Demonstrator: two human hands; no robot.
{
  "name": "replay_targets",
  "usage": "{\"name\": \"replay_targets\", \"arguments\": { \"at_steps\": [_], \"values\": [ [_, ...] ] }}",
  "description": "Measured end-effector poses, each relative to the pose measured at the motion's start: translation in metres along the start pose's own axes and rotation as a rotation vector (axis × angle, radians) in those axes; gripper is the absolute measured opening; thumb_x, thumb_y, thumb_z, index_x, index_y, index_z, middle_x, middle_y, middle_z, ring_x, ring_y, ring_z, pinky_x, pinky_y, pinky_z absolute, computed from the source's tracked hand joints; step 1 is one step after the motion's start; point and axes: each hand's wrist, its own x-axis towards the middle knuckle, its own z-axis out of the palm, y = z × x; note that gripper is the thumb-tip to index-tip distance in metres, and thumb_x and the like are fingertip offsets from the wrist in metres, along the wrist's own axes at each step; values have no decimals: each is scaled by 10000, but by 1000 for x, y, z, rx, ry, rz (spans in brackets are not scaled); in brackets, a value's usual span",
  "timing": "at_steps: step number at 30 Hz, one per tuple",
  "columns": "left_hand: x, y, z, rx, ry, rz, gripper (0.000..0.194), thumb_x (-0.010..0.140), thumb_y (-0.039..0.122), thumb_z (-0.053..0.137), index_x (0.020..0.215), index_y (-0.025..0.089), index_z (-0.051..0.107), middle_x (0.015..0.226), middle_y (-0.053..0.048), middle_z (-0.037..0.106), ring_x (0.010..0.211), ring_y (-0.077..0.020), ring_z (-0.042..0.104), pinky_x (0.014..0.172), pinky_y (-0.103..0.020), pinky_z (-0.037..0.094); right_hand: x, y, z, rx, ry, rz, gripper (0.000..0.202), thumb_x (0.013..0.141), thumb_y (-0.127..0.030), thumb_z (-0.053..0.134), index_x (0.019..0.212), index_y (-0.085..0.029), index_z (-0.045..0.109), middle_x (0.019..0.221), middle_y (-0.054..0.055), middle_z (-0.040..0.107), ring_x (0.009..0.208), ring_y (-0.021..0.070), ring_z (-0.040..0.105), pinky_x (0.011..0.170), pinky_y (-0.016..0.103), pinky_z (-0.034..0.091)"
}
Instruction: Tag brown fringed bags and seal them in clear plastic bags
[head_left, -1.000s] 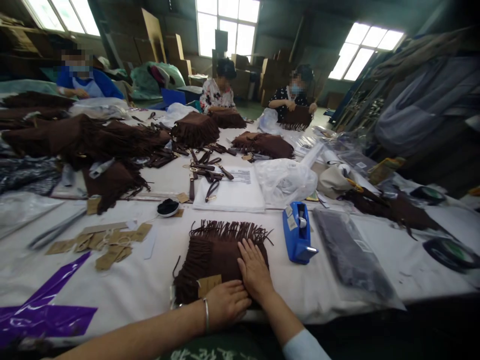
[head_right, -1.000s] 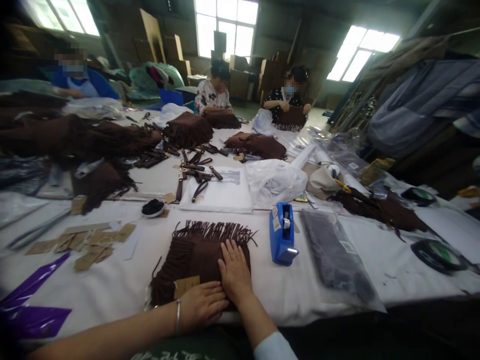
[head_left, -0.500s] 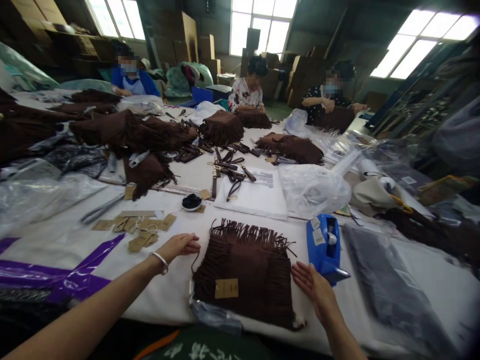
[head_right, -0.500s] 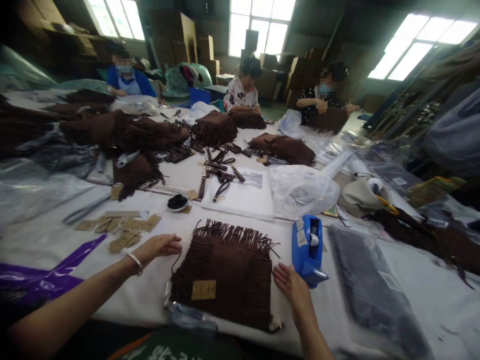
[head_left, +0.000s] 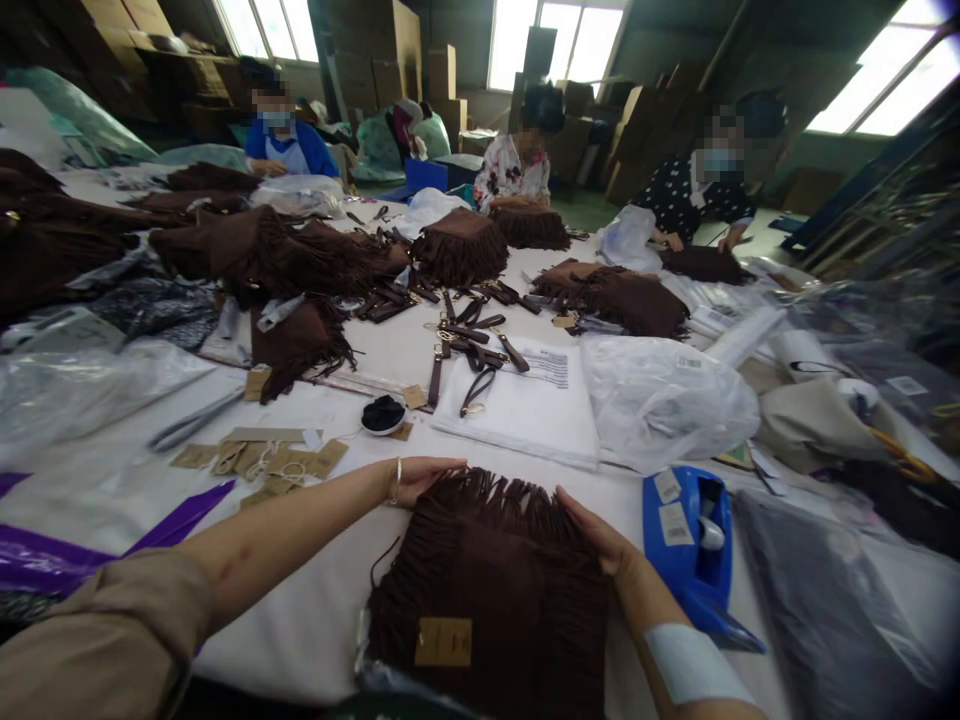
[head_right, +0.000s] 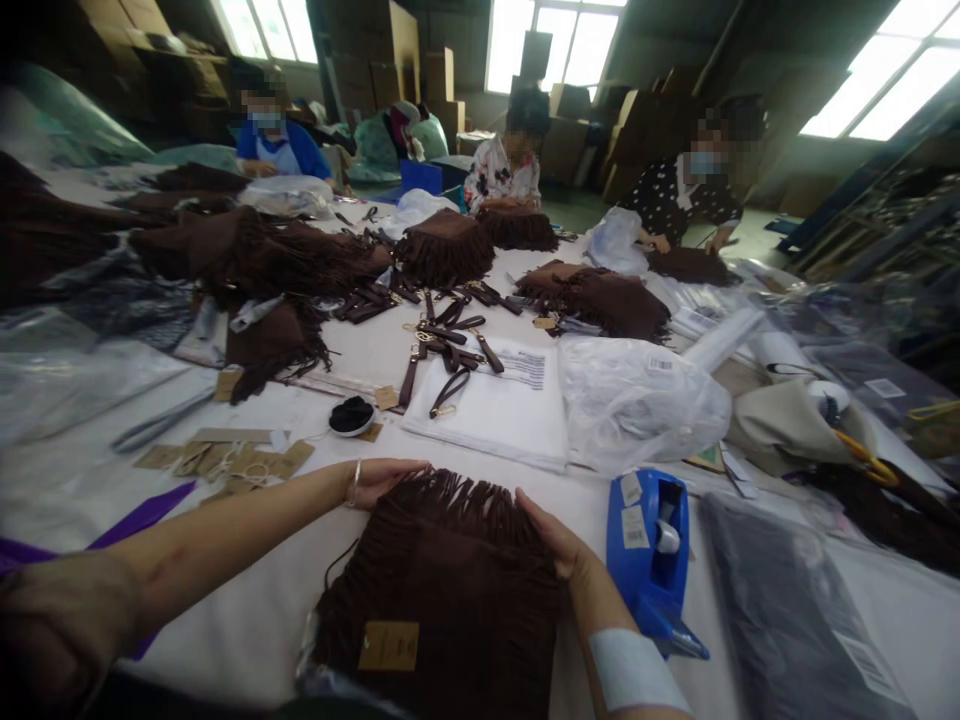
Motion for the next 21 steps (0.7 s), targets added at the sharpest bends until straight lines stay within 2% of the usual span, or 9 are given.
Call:
{"name": "replay_targets", "arguments": {
  "at_steps": [3,5,7,10,12,15,18,19,21],
  "values": [
    [21,5,11,66,-72,-69,408,823,464,617,982,89,644,903,-77,717,885,-207,665,941,-342,443,13,-7,-1,-65,-20,53,603,866,-613,393,1029,-89,642,1013,129,700,1032,231,633,951,408,454],
    [26,7,21,182,-107,-84,472,799,529,613,969,91,655,902,-82,716,895,-229,661,922,-355,458,14,-12,3,-132,-19,18,614,862,-624,389,1044,-97,644,1027,125,697,1044,236,626,966,417,442],
    [21,9,33,359,-105,-24,508,790,563,606,1009,108,658,923,-72,714,906,-240,657,902,-355,473,7,-16,12,-276,-4,-105,574,871,-596,406,1080,-118,644,1074,109,686,1060,238,615,997,422,414],
    [0,3,52,788,-102,159,466,804,523,613,1092,159,653,1009,-46,703,961,-258,641,902,-355,479,-12,-10,29,-688,22,-314,452,898,-501,437,1168,-187,619,1209,65,629,1134,248,565,1048,438,359],
    [-18,-9,64,1103,-141,342,437,815,449,627,1170,194,624,1145,-38,659,1092,-276,584,995,-375,419,-24,10,39,-986,27,-407,400,903,-439,460,1236,-248,572,1297,37,567,1216,253,497,1079,455,316],
    [-42,-41,74,1425,-195,611,452,822,348,629,1255,234,564,1344,-39,518,1303,-278,394,1137,-418,213,-40,61,47,-1259,23,-551,398,885,-358,511,1278,-298,525,1354,30,514,1314,250,384,1122,498,225],
    [-59,-76,75,1551,-185,700,417,838,307,598,1249,249,565,1358,-50,500,1350,-259,322,1154,-444,149,-57,110,50,-1266,1,-662,354,890,-302,499,1240,-303,552,1307,36,558,1299,239,410,1127,519,212],
    [-63,-85,74,1562,-174,710,406,845,302,585,1248,252,564,1343,-53,515,1346,-254,330,1153,-449,156,-63,119,51,-1224,0,-695,333,900,-301,476,1220,-301,567,1280,38,581,1274,238,444,1119,519,237],
    [-68,-98,72,1566,-149,736,387,858,303,564,1241,249,567,1323,-59,536,1334,-249,353,1149,-453,174,-72,120,56,-1121,50,-796,318,925,-319,408,1180,-290,596,1241,45,608,1237,246,485,1101,518,280]
  ]
}}
